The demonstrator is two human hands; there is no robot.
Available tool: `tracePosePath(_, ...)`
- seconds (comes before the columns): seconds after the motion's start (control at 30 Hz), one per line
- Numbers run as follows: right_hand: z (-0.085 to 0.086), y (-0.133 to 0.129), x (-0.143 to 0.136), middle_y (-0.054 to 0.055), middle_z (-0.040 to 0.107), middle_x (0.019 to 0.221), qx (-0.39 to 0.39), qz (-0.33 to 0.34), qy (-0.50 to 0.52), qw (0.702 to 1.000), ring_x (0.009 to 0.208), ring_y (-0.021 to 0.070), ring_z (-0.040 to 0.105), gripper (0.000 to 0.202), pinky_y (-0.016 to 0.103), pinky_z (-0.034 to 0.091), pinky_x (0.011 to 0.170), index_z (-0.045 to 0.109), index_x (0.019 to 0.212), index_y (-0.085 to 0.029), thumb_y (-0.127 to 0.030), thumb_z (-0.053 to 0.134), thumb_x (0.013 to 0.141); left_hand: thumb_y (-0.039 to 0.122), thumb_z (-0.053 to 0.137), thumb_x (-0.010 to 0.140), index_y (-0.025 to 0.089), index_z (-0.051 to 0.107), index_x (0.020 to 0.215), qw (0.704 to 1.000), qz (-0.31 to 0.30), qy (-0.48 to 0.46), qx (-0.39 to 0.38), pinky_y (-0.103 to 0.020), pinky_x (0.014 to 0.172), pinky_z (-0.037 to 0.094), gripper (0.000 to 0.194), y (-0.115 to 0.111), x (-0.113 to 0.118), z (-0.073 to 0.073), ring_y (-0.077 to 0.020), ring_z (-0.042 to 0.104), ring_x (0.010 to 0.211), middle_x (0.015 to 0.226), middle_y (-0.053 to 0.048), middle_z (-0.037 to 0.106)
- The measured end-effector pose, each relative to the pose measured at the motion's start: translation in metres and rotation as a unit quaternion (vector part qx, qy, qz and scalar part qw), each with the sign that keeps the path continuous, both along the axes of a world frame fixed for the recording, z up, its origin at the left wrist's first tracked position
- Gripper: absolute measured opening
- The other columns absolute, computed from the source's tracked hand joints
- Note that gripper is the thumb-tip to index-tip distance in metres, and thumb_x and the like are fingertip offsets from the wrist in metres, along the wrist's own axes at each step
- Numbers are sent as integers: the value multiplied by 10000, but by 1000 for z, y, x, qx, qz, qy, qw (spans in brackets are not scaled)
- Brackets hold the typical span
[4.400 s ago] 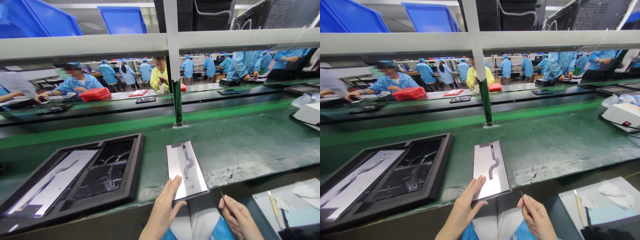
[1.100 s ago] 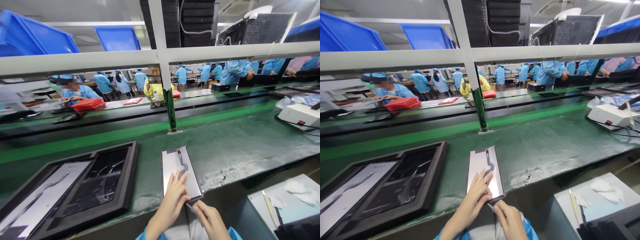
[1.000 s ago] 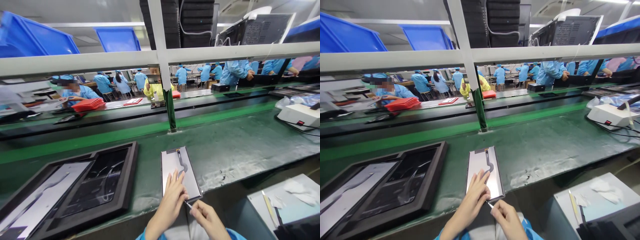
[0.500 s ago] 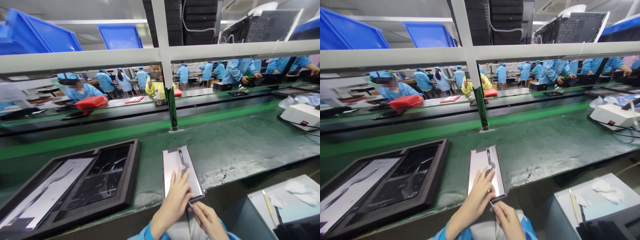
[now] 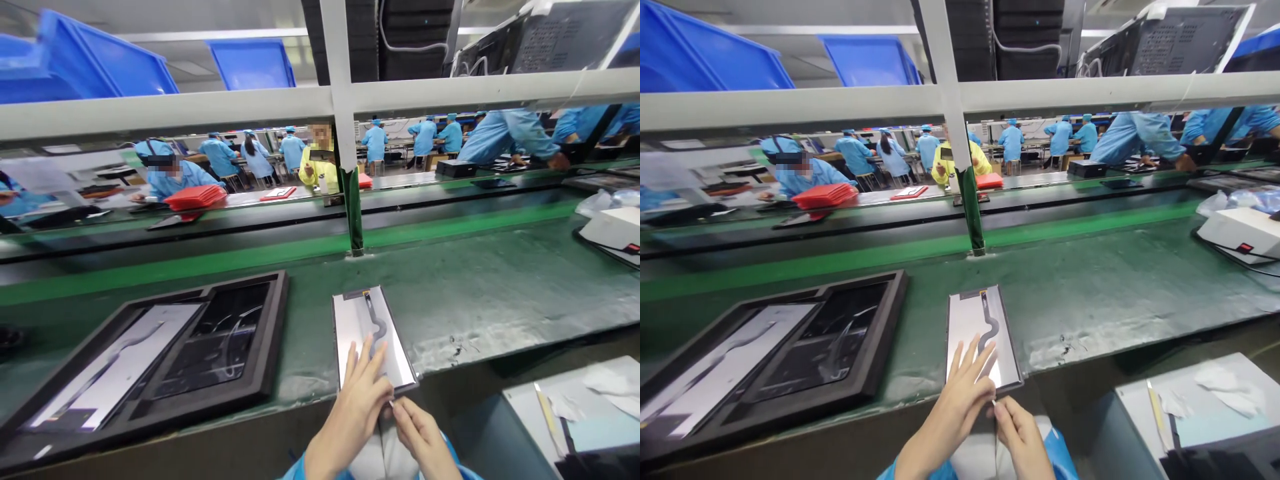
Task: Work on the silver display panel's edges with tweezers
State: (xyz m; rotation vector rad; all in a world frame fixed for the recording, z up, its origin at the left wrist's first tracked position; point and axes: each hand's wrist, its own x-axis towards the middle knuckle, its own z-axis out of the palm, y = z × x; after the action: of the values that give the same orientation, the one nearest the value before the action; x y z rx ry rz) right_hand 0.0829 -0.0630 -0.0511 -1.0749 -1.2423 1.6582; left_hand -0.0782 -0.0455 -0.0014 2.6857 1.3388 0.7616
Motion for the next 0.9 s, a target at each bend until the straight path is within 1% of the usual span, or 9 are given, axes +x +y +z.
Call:
tracePosePath(0.1, 4, 0, 1, -109, 274, 522, -12, 14, -1, 1000, 476, 72, 200, 616, 237, 155, 467, 568, 760, -173, -788, 545, 771, 34, 424, 932, 189, 589, 896, 999, 8, -40, -13, -630, 1144, 282, 229, 9, -2, 1, -300, 207, 1485, 1525, -114, 433)
tracePosePath(0.13, 4, 1, 1, -111, 286, 496, -23, 21, 2, 1000, 455, 68, 200, 636, 235, 149, 455, 577, 764, -170, -804, 534, 761, 65, 423, 951, 193, 593, 963, 998, 15, -56, -16, -622, 1144, 290, 213, 9, -6, 0, -292, 241, 1475, 1506, -119, 460)
tracePosePath(0.2, 3, 1, 1, -114, 308, 457, -57, 32, 13, 998, 408, 59, 189, 675, 228, 136, 421, 599, 778, -163, -832, 518, 739, 152, 433, 989, 199, 551, 1174, 996, 33, -84, -14, -599, 1139, 324, 225, 3, -20, -6, -280, 321, 1445, 1465, -132, 508)
tracePosePath(0.27, 2, 2, 1, -122, 304, 435, -88, 38, 24, 995, 372, 51, 170, 694, 217, 132, 380, 612, 778, -162, -847, 531, 709, 268, 481, 1001, 205, 423, 1382, 995, 45, -90, -1, -560, 1129, 367, 390, -8, -35, -14, -274, 403, 1401, 1442, -140, 533)
tracePosePath(0.33, 1, 2, 0, -137, 277, 409, -105, 40, 32, 993, 348, 46, 157, 692, 205, 149, 352, 617, 773, -165, -849, 543, 696, 382, 568, 962, 207, 316, 1486, 996, 54, -71, 14, -529, 1119, 396, 608, -20, -48, -22, -288, 449, 1368, 1441, -149, 530)
tracePosePath(0.4, 2, 1, 0, -148, 254, 391, -112, 41, 42, 992, 333, 40, 142, 682, 194, 151, 337, 616, 765, -169, -844, 558, 688, 399, 594, 945, 203, 289, 1513, 996, 64, -50, 36, -507, 1108, 419, 673, -28, -54, -28, -293, 469, 1351, 1440, -151, 529)
tracePosePath(0.53, 7, -2, 0, -162, 243, 401, -142, 19, 74, 987, 338, 24, 83, 609, 176, 81, 330, 588, 776, -185, -788, 625, 699, 272, 524, 991, 207, 342, 1495, 993, 81, -43, 70, -465, 1098, 446, 539, -30, -53, -35, -261, 500, 1331, 1424, -122, 555)
tracePosePath(0.7, 15, -4, 1, -158, 264, 409, -168, 4, 94, 981, 346, 11, 76, 590, 159, 61, 329, 555, 728, -189, -766, 670, 680, 260, 545, 982, 212, 378, 1477, 992, 81, -54, 78, -454, 1095, 456, 525, -27, -52, -35, -256, 522, 1314, 1404, -107, 576)
tracePosePath(0.9, 15, -3, 5, -160, 258, 400, -179, -5, 93, 979, 351, 11, 72, 597, 149, 78, 328, 539, 702, -194, -772, 682, 659, 274, 556, 977, 236, 417, 1456, 991, 92, -70, 65, -462, 1098, 456, 500, -28, -52, -34, -260, 527, 1309, 1399, -93, 584)
